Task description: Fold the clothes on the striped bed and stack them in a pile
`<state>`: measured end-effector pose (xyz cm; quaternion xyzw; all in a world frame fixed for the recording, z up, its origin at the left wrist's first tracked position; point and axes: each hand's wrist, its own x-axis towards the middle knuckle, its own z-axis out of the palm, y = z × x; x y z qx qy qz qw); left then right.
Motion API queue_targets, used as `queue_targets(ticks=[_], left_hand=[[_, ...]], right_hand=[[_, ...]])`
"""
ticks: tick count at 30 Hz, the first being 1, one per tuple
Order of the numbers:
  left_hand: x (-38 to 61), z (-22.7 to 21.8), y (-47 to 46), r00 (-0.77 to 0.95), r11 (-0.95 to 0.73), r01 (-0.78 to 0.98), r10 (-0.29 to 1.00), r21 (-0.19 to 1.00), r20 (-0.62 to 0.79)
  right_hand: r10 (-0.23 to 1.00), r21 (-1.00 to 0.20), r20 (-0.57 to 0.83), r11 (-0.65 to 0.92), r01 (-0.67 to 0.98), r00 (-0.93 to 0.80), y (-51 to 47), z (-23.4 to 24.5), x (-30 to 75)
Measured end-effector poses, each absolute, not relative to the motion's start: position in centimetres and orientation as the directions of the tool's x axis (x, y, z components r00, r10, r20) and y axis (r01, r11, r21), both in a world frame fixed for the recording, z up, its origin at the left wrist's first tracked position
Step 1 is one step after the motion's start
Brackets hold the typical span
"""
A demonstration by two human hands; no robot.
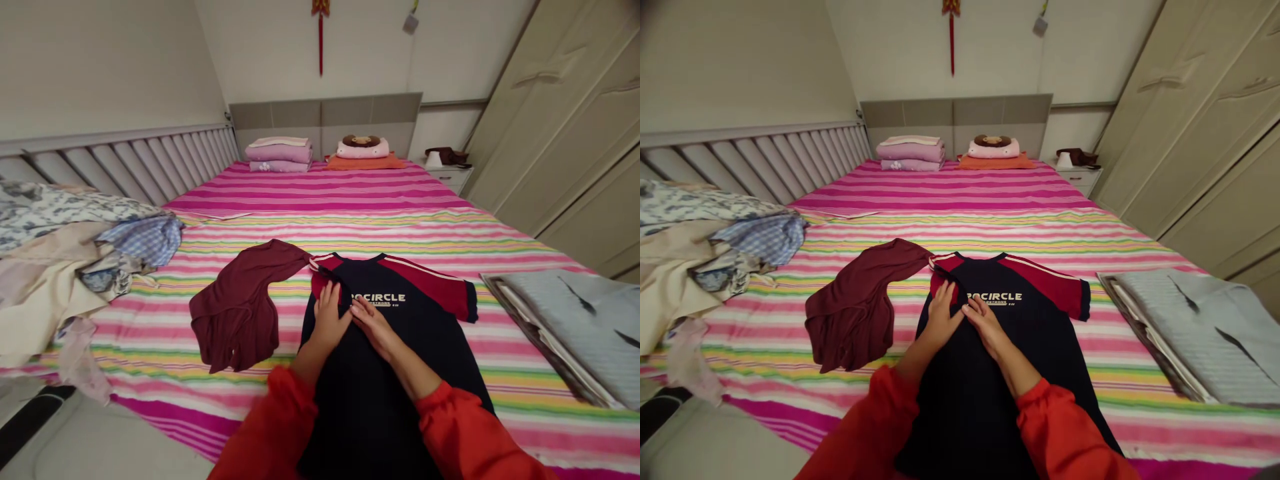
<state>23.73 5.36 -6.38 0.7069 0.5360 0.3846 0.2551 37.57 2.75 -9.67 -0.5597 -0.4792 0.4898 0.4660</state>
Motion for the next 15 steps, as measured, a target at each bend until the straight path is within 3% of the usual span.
queue_targets(ticks=[2, 5, 7, 9, 12, 15], left_hand=[[21.9, -8.1, 1.9, 0.144, -0.358, 0.641, 0.925, 0.679, 0.352], [17.3, -12.0, -4.3, -0.051, -0.268, 0.652, 0.918, 0.709, 0.394], [14.4, -14.8, -8.5, -0.219, -0.1, 0.613, 0.931, 0.783, 0.291], [12.4, -17.1, -12.0, -0.299, 0.067, 0.508, 0.949, 0.859, 0.103], [10.9, -18.2, -14.9, -0.29, 0.229, 0.375, 0.949, 0.898, -0.121], [10.5, -16.6, -15.4, -0.292, 0.277, 0.348, 0.94, 0.895, -0.177]], right_hand=[[0.991, -0.976, -0.094, -0.11, 0.185, 0.094, 4.3, -10.2, 37.5], [0.987, -0.957, -0.107, -0.135, 0.256, 0.119, 6.1, -10.3, 37.4], [0.983, -0.941, -0.112, -0.152, 0.304, 0.146, 7.3, -9.9, 37.2], [0.98, -0.914, -0.083, -0.146, 0.38, 0.179, 8.5, -9.1, 36.8], [0.981, -0.866, -0.009, -0.105, 0.489, 0.195, 10.3, -7.5, 36.0], [0.989, -0.858, 0.006, -0.069, 0.508, 0.144, 12.3, -5.7, 35.3]])
